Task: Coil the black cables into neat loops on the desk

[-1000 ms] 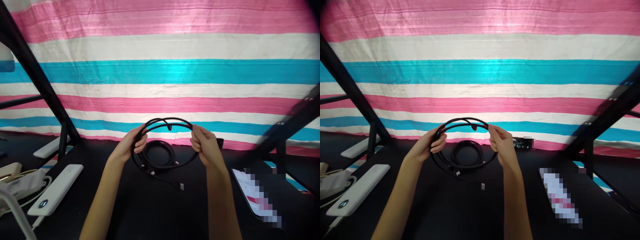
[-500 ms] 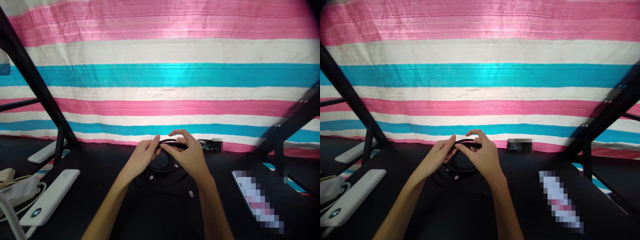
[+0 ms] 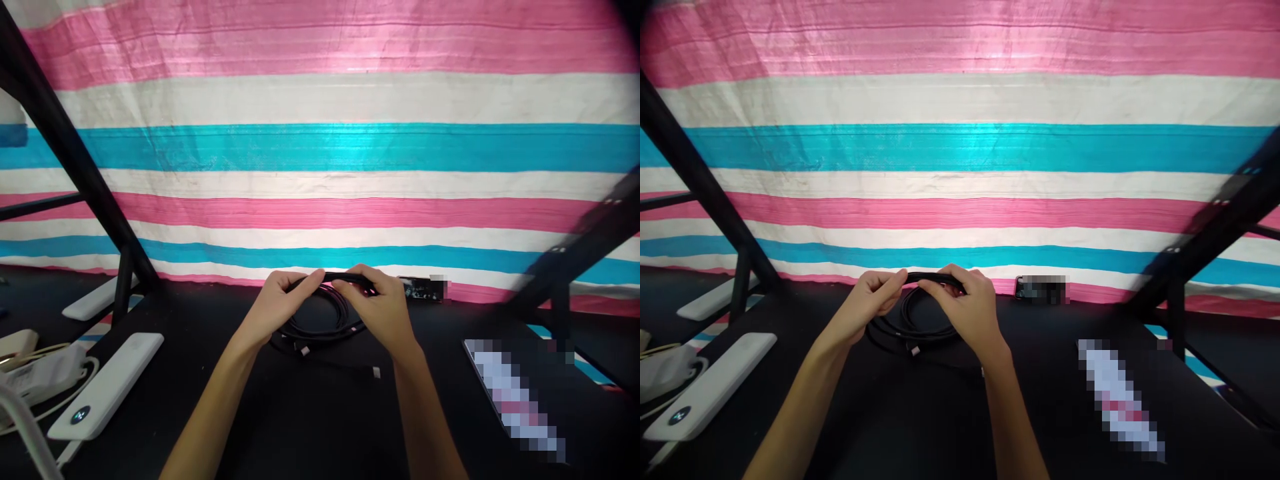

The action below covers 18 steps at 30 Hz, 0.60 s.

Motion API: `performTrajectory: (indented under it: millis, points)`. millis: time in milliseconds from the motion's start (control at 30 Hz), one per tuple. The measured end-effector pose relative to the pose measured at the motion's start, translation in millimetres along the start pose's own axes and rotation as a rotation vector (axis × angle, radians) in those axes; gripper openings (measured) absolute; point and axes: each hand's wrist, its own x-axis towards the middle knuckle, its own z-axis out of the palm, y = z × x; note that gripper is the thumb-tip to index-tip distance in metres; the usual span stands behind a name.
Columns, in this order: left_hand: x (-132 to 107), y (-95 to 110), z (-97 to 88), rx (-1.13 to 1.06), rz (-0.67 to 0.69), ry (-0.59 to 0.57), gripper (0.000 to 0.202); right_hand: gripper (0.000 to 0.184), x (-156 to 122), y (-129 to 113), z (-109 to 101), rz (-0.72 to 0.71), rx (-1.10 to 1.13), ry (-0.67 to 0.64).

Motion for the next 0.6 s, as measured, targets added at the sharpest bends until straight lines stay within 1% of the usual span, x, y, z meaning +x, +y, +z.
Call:
performTrajectory:
  millis: [67,133,267,333,433,533,600]
  points:
    - [-0.6,0.5,0.3,-0.029,-0.004,-0.019,0.051,0.027,-0.5,-3.3,0.9,-0.006,0.022,0.025]
    - [-0.8,0.1,0.1,-0.043,-0.004,-0.016,0.046,0.024,-0.7,-5.7,1.4,0.003,0.057,0.037]
    - [-0.7,-2.2,-2.0,-0.041,-0.021,-0.007,0.030,0.016,-0.7,-6.7,3.9,0.042,0.106,0.073]
    - [-0.1,-2.9,-3.7,-0.012,-0.029,-0.014,0.024,0.014,-0.6,-6.5,5.8,0.060,0.139,0.106]
    - [1.6,-3.3,-6.5,0.025,-0.011,0.015,0.024,0.016,-0.2,-6.1,7.2,0.099,0.182,0.182]
    - [3.6,-3.1,-8.9,0.033,0.026,0.067,0.029,0.017,0.6,-3.6,7.0,0.138,0.240,0.264]
    - [4.6,-3.4,-9.9,0.028,0.053,0.089,0.033,0.020,1.6,-0.4,6.9,0.161,0.320,0.322]
